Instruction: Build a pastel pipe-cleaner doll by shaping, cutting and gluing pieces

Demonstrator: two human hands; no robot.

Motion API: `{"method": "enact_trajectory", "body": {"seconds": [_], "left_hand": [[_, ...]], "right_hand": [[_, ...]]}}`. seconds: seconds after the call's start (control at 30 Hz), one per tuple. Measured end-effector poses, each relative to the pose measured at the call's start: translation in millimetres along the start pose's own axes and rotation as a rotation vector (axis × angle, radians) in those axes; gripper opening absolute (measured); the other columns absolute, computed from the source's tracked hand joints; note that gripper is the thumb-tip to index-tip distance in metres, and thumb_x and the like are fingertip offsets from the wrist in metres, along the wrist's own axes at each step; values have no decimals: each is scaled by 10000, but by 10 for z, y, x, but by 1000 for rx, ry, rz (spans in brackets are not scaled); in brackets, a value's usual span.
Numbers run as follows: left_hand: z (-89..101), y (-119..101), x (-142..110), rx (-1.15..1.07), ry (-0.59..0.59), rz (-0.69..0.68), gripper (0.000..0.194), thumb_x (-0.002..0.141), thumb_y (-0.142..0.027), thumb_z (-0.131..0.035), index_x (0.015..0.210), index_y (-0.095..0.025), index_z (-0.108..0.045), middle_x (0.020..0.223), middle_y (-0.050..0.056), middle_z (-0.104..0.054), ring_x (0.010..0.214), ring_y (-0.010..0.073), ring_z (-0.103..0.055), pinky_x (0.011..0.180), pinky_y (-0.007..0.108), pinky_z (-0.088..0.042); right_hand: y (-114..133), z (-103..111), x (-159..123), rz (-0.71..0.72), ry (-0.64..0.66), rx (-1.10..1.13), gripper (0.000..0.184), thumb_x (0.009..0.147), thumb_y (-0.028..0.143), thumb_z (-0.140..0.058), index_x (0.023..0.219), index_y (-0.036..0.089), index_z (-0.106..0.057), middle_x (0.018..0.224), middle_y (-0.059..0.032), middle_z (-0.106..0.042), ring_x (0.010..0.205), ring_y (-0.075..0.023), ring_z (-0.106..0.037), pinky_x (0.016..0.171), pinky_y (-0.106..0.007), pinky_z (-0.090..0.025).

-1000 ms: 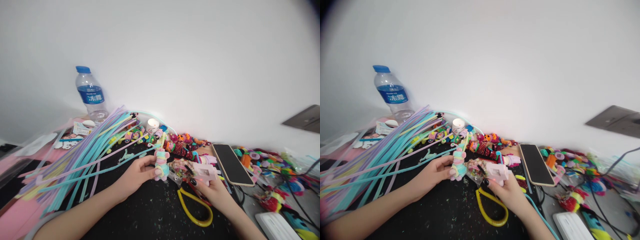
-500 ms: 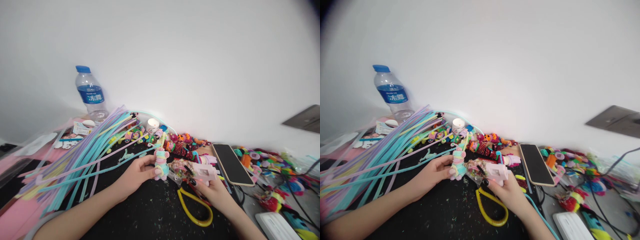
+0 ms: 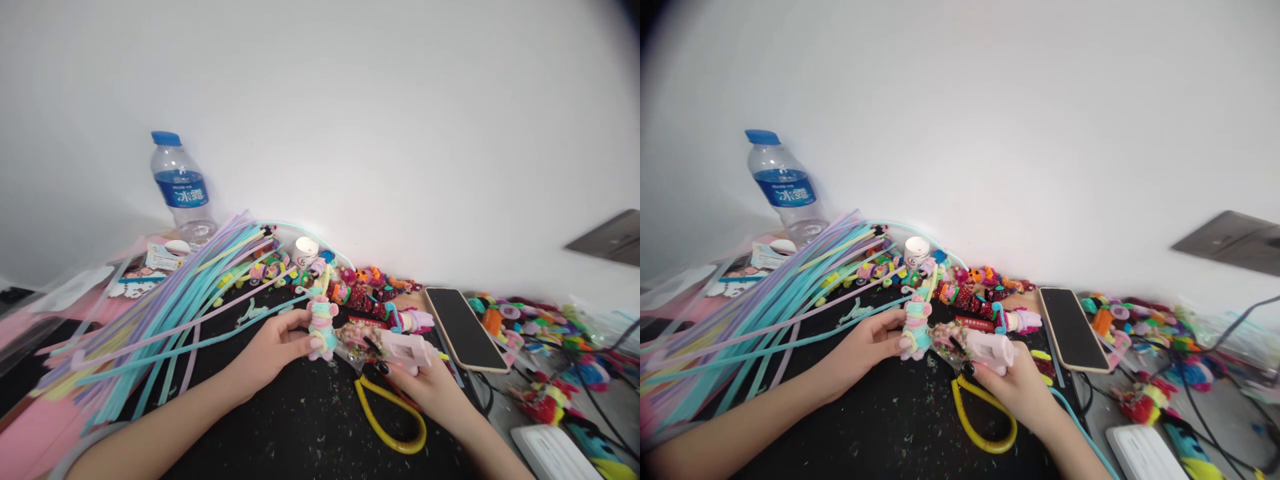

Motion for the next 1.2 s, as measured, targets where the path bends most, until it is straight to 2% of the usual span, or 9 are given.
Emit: {"method": "enact_trajectory", "body": {"seconds": [0.27,0.43,0.57,0.73,0.87,0.97,1.07,1.13,1.2], "left_hand": [[13,-22,0,-25,-10,-17,345,751,-226,-636,1085,-160,-581,1054,76,-621,879,201,-570,723,292,-434],[11,-59,5,-25,-27,-47,346,741,-235,-644,1075,-166,-585,1021,71,-626,830,187,-574,715,294,-437],[-105,-30,-37,-7,82,21,412,666,-245,-709,1050,-147,-594,901,71,-639,735,185,-588,663,301,-446],[-246,50,-136,61,249,122,397,619,-261,-746,988,-180,-626,810,47,-643,716,198,-592,643,307,-449],[-305,18,-156,7,327,149,345,626,-237,-740,957,-196,-652,884,54,-637,734,196,-596,601,281,-439],[-346,-19,-174,-127,405,200,378,627,-211,-737,990,-166,-640,826,39,-625,652,156,-594,557,244,-418],[-329,-23,-200,-264,455,252,405,608,-234,-754,987,-157,-633,779,23,-606,600,123,-568,520,215,-410],[-266,6,-201,-353,441,274,406,582,-248,-775,954,-166,-632,763,6,-588,617,113,-558,522,198,-421],[-202,52,-193,-437,438,290,457,562,-274,-787,976,-189,-615,826,10,-595,647,123,-569,547,222,-453]], "right_hand": [[-155,90,-63,-15,-155,-100,187,782,279,-509,856,182,-650,709,-38,-673,639,-216,-618,565,-285,-497],[-150,283,-70,42,-315,-247,287,824,290,-449,1062,170,-556,979,-80,-647,859,-247,-604,731,-320,-468],[-163,337,-20,-2,-367,-564,419,802,307,-458,1196,166,-442,1090,-120,-585,948,-277,-569,741,-362,-439],[-250,316,17,-96,-408,-929,397,812,298,-448,1195,193,-450,953,-98,-620,876,-284,-565,729,-426,-376],[-219,331,-3,-94,-451,-978,363,799,341,-486,1136,207,-508,1020,-108,-586,907,-310,-507,725,-453,-353],[-26,318,10,45,-496,-836,298,800,307,-511,1073,196,-553,1028,-113,-569,951,-305,-489,760,-449,-363],[253,108,137,270,-316,-573,185,825,200,-499,992,202,-580,942,-79,-615,911,-238,-525,794,-387,-389],[411,-139,274,343,-92,-442,179,837,157,-486,973,211,-590,913,-57,-639,863,-202,-539,766,-343,-409],[547,-368,422,396,35,-413,163,842,139,-478,913,213,-605,866,-40,-652,843,-191,-535,739,-325,-414]]}}
Point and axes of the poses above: each hand's wrist, its own x-axis towards the middle knuckle, its own z-axis out of the back of the hand, y = z × x, the point moved 6 cm from there along x, towards the middle knuckle
